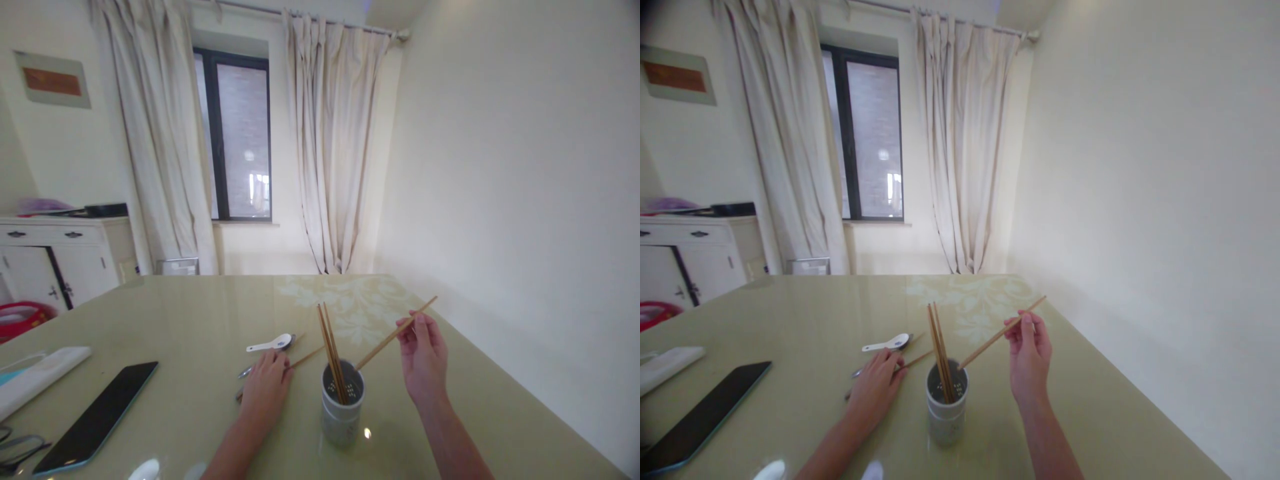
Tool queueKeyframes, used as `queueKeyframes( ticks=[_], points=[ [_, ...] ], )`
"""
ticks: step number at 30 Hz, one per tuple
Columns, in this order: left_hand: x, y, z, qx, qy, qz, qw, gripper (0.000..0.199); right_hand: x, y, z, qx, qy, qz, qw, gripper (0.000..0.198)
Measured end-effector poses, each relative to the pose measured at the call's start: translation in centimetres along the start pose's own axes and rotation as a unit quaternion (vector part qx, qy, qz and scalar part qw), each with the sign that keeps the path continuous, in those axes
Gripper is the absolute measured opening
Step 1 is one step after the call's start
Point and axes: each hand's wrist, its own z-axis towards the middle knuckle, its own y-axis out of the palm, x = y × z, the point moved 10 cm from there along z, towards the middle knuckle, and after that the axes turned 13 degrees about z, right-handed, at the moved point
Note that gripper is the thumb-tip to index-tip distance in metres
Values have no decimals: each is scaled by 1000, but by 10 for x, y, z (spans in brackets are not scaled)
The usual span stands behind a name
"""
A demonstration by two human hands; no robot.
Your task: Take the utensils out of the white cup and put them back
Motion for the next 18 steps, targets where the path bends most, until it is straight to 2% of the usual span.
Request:
queueKeyframes(
  ticks=[4,7,9,11,14,16,18],
  points=[
    [11,-7,-3,15,10,12,1000,23,11,36,-25,-106,36,-74,991,41],
    [16,-6,-2,16,5,-54,998,27,30,55,-43,-185,68,-158,967,44],
    [19,-2,-3,15,-6,-143,990,30,48,54,-50,-199,100,-188,956,51],
    [26,-5,-6,45,3,-241,970,30,69,45,-57,-192,143,-204,949,54],
    [45,-16,-15,98,71,-357,926,30,106,35,-75,-200,238,-200,929,54],
    [59,-21,-20,97,120,-396,905,30,124,35,-89,-217,300,-174,913,52],
    [67,-24,-23,87,148,-409,896,31,131,36,-95,-225,323,-154,906,50]
  ],
)
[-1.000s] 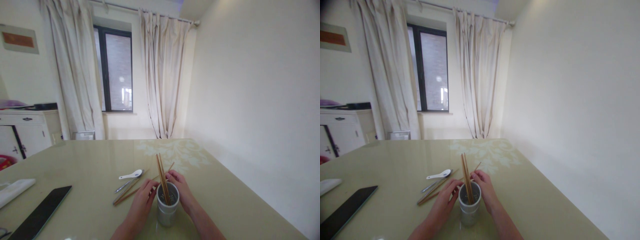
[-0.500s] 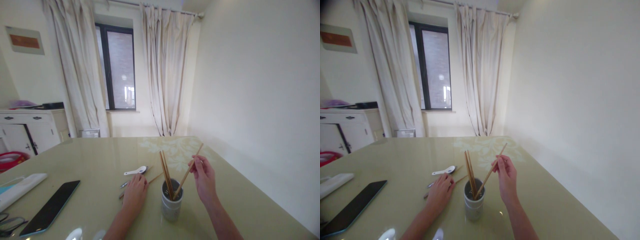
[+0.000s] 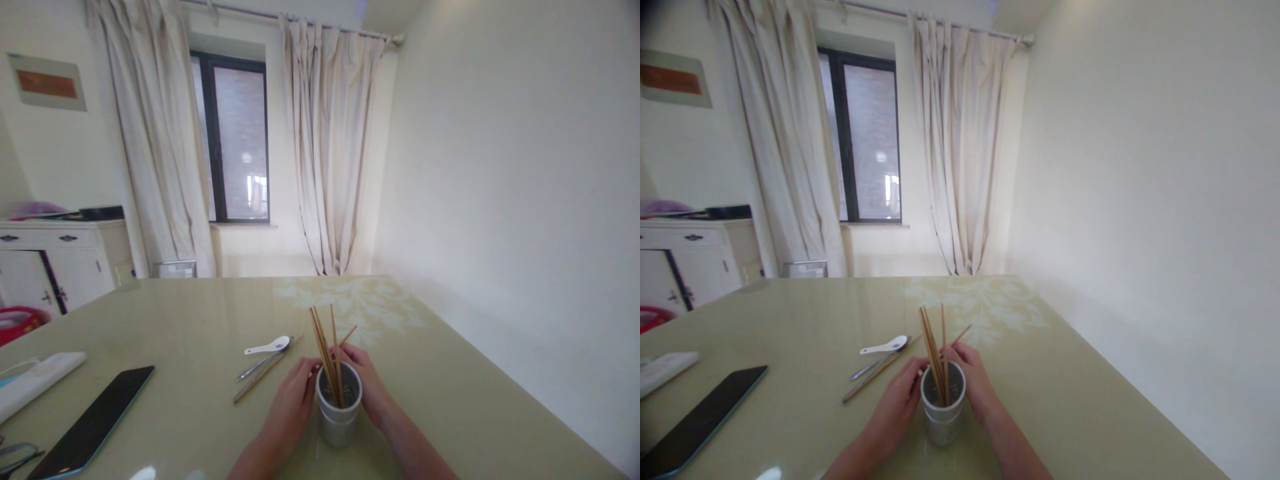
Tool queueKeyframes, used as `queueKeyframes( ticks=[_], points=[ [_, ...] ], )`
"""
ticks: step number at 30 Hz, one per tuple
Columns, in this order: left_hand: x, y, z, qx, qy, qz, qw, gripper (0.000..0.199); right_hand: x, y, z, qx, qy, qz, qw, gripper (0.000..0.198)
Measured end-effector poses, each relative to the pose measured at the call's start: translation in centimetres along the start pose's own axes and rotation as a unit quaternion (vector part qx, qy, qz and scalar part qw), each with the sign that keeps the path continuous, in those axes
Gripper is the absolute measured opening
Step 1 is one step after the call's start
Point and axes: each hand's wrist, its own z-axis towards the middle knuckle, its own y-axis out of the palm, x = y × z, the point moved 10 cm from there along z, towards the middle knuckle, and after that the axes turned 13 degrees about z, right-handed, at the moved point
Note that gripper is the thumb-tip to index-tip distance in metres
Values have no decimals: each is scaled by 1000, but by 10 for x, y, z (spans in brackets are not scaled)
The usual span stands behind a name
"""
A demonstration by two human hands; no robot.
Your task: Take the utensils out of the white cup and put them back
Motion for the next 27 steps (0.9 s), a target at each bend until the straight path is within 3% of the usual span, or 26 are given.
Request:
queueKeyframes(
  ticks=[2,4,6,8,11,15,18,22,27],
  points=[
    [3,-5,1,18,3,6,1000,30,-12,-9,2,29,-37,2,999,51],
    [3,-18,1,70,-1,22,997,29,-42,-33,1,104,-118,-1,988,54],
    [1,-30,0,117,-13,34,993,30,-81,-63,-9,193,-221,8,956,55],
    [-2,-34,1,125,-25,54,990,32,-117,-89,-26,256,-315,34,913,53],
    [-10,-35,3,101,-37,170,980,27,-148,-101,-45,254,-390,102,879,47],
    [-36,-46,6,54,-90,402,910,28,-145,-64,-43,157,-343,71,923,40],
    [-57,-57,5,16,-133,489,862,29,-124,-31,-34,97,-277,-22,956,42],
    [-70,-59,2,-19,-163,496,853,27,-97,-19,-22,76,-223,-64,970,49],
    [-76,-53,0,-41,-187,466,864,25,-51,-31,-5,108,-130,-38,985,63]
  ],
)
